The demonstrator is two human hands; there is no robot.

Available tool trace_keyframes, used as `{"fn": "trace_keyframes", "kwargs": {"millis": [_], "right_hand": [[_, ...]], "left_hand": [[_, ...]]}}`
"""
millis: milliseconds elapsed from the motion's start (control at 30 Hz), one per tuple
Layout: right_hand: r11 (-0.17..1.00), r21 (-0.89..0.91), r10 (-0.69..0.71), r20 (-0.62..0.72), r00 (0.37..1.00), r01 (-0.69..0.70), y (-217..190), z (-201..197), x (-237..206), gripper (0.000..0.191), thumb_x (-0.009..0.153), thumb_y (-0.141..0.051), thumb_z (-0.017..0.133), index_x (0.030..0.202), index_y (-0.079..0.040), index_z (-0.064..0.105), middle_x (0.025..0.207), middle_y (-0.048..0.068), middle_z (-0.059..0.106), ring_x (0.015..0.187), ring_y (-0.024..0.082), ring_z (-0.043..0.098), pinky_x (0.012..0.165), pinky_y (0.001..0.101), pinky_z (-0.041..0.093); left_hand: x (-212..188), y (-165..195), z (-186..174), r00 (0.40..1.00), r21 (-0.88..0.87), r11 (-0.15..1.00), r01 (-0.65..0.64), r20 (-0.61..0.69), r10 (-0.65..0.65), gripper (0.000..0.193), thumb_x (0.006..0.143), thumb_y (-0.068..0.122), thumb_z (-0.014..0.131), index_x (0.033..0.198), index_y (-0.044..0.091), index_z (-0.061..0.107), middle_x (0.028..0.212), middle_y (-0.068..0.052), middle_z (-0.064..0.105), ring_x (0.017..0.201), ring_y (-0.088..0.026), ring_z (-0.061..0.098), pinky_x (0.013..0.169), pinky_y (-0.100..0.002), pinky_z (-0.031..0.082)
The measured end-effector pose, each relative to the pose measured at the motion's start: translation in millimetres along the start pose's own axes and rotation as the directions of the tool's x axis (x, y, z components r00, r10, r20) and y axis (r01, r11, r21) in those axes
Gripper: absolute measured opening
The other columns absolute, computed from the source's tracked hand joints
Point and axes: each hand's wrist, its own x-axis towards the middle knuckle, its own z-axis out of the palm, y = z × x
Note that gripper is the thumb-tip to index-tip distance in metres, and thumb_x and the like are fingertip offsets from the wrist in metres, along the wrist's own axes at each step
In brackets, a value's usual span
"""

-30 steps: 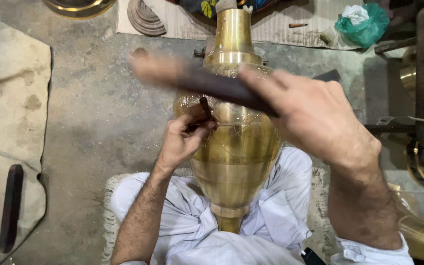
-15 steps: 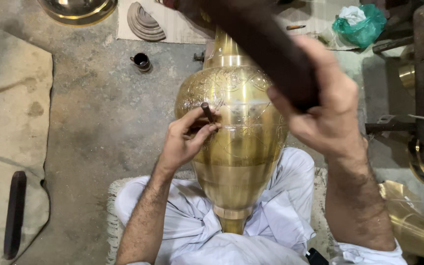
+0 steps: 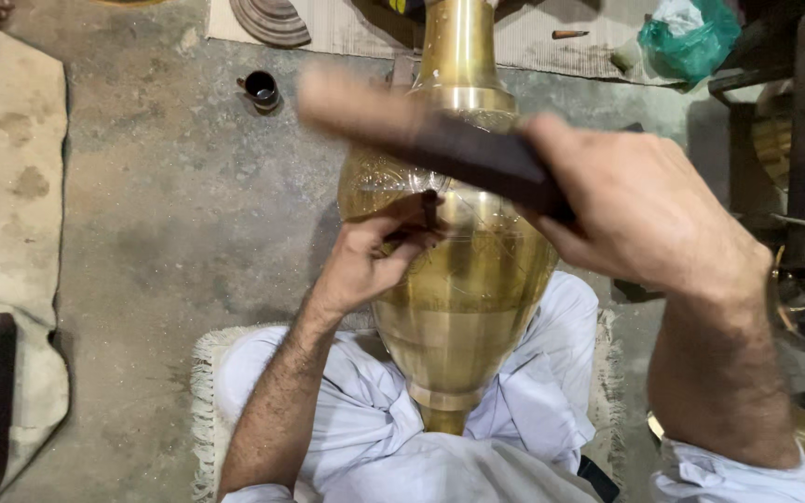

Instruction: The person sits cross-legged on the floor with a large brass vase held between their legs. They position a small chisel against the vase's etched surface and strike it with a wooden mallet, repeatedly repositioning the chisel to engrave decorative patterns across the brass body.

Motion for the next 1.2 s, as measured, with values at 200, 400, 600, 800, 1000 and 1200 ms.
{"fn": "trace_keyframes", "kwargs": {"millis": [200, 400, 600, 800, 1000, 1200], "right_hand": [[0.992, -0.065, 0.11, 0.012, 0.994, -0.109, -17.8, -0.2, 14.9, 0.051, 0.084, -0.018, 0.075, 0.128, -0.002, 0.054, 0.088, 0.015, 0.07, 0.07, 0.032, 0.071, 0.061, 0.0433, 0.058], [0.913, -0.346, 0.298, 0.209, 0.932, -0.214, -29.2, -4.9, 17.6, 0.051, 0.089, -0.024, 0.076, 0.134, -0.01, 0.055, 0.093, 0.011, 0.072, 0.075, 0.031, 0.074, 0.062, 0.0426, 0.059], [0.88, -0.444, 0.268, 0.169, 0.948, -0.169, -39.3, -7.5, 18.1, 0.057, 0.079, -0.024, 0.077, 0.13, -0.012, 0.056, 0.096, 0.01, 0.072, 0.077, 0.032, 0.074, 0.061, 0.0449, 0.059], [0.854, -0.416, 0.438, 0.25, 0.864, -0.312, -41.7, -9.1, 31.6, 0.036, 0.096, -0.025, 0.07, 0.126, -0.01, 0.058, 0.089, 0.009, 0.072, 0.07, 0.028, 0.073, 0.059, 0.0433, 0.059], [0.944, -0.265, 0.215, 0.038, 0.976, -0.198, -51.2, -7.1, 33.2, 0.039, 0.094, -0.027, 0.072, 0.124, -0.006, 0.057, 0.085, 0.008, 0.069, 0.069, 0.027, 0.073, 0.057, 0.0385, 0.058], [0.985, -0.111, 0.123, -0.068, 0.99, -0.13, -42.9, -0.7, 28.0, 0.041, 0.093, -0.023, 0.073, 0.125, -0.005, 0.056, 0.088, 0.013, 0.069, 0.072, 0.029, 0.072, 0.061, 0.0411, 0.057]], "left_hand": [[-6.1, -8.5, 0.3, 0.99, -0.107, 0.985, 0.133, -0.032, -0.137, 0.038, 0.098, 0.001, 0.067, 0.135, 0.003, 0.06, 0.117, -0.011, 0.076, 0.108, -0.021, 0.077, 0.097, -0.032, 0.065], [-1.7, -13.2, -7.2, 0.999, 0.03, 0.999, -0.036, -0.023, 0.037, 0.034, 0.1, 0.002, 0.069, 0.134, 0.004, 0.062, 0.124, -0.013, 0.076, 0.112, -0.022, 0.077, 0.099, -0.034, 0.066], [-3.1, -6.9, -5.4, 0.995, 0.013, 0.998, 0.063, -0.08, -0.062, 0.037, 0.099, 0.003, 0.07, 0.136, 0.004, 0.061, 0.122, -0.014, 0.076, 0.109, -0.022, 0.078, 0.096, -0.033, 0.067], [-4.1, -8.9, -4.4, 0.989, 0.042, 0.994, 0.104, -0.111, -0.099, 0.037, 0.097, 0.005, 0.073, 0.133, 0.004, 0.063, 0.119, -0.014, 0.077, 0.105, -0.021, 0.079, 0.093, -0.033, 0.068], [-10.6, -16.9, 0.6, 0.992, 0.014, 1.0, 0.027, -0.121, -0.025, 0.033, 0.1, 0.003, 0.072, 0.131, 0.003, 0.063, 0.12, -0.014, 0.077, 0.109, -0.023, 0.079, 0.099, -0.035, 0.066], [-13.4, -19.8, 1.1, 0.996, 0.031, 0.999, 0.035, -0.088, -0.032, 0.045, 0.098, 0.002, 0.07, 0.14, 0.003, 0.056, 0.124, -0.015, 0.074, 0.11, -0.023, 0.076, 0.097, -0.034, 0.065]]}}
